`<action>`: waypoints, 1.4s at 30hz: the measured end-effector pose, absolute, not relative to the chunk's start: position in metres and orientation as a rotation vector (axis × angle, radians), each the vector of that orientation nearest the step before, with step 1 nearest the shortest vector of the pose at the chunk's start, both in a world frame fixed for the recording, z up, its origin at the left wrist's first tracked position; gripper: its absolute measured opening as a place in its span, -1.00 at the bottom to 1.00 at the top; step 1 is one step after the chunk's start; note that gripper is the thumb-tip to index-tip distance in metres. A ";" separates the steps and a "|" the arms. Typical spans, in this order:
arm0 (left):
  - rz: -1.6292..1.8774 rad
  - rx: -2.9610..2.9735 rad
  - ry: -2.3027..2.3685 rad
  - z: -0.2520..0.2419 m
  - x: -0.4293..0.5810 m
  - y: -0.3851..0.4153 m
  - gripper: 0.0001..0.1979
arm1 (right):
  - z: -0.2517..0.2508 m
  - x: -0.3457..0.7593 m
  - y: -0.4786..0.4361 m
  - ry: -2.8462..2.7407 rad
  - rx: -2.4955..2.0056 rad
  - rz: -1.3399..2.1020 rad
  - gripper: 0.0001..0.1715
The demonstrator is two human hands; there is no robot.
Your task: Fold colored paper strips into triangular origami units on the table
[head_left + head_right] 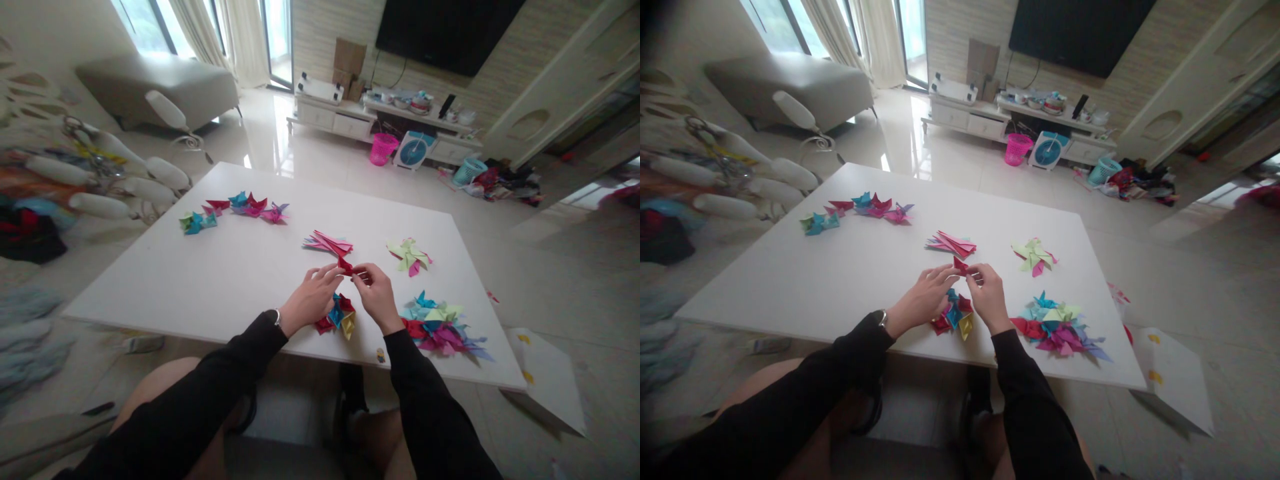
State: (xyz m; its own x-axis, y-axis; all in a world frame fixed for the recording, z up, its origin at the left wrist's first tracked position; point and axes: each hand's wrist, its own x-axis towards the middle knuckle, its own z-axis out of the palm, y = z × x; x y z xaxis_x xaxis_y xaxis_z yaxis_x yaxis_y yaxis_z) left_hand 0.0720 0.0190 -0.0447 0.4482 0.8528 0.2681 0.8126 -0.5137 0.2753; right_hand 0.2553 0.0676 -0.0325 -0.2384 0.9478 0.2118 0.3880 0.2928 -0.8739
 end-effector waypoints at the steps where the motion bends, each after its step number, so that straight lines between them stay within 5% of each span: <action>1: 0.603 2.582 1.472 -0.043 0.070 0.019 -0.56 | -0.033 0.254 0.067 -1.797 -1.201 0.882 -0.89; 9: 1.195 2.181 1.483 -0.026 0.035 0.037 -0.78 | -0.032 0.242 0.066 -2.093 -1.115 0.728 -0.82; 16: 0.927 2.139 1.282 -0.031 0.025 0.048 -0.88 | -0.029 0.227 0.067 -2.272 -1.067 0.668 -0.79; 29: 0.691 2.036 1.697 -0.034 0.014 0.052 -0.86 | -0.021 0.220 0.062 -2.108 -1.090 0.663 -0.56; 42: 0.216 1.850 1.938 -0.054 0.009 0.053 -0.82 | -0.020 0.233 0.063 -2.130 -1.114 0.647 -0.64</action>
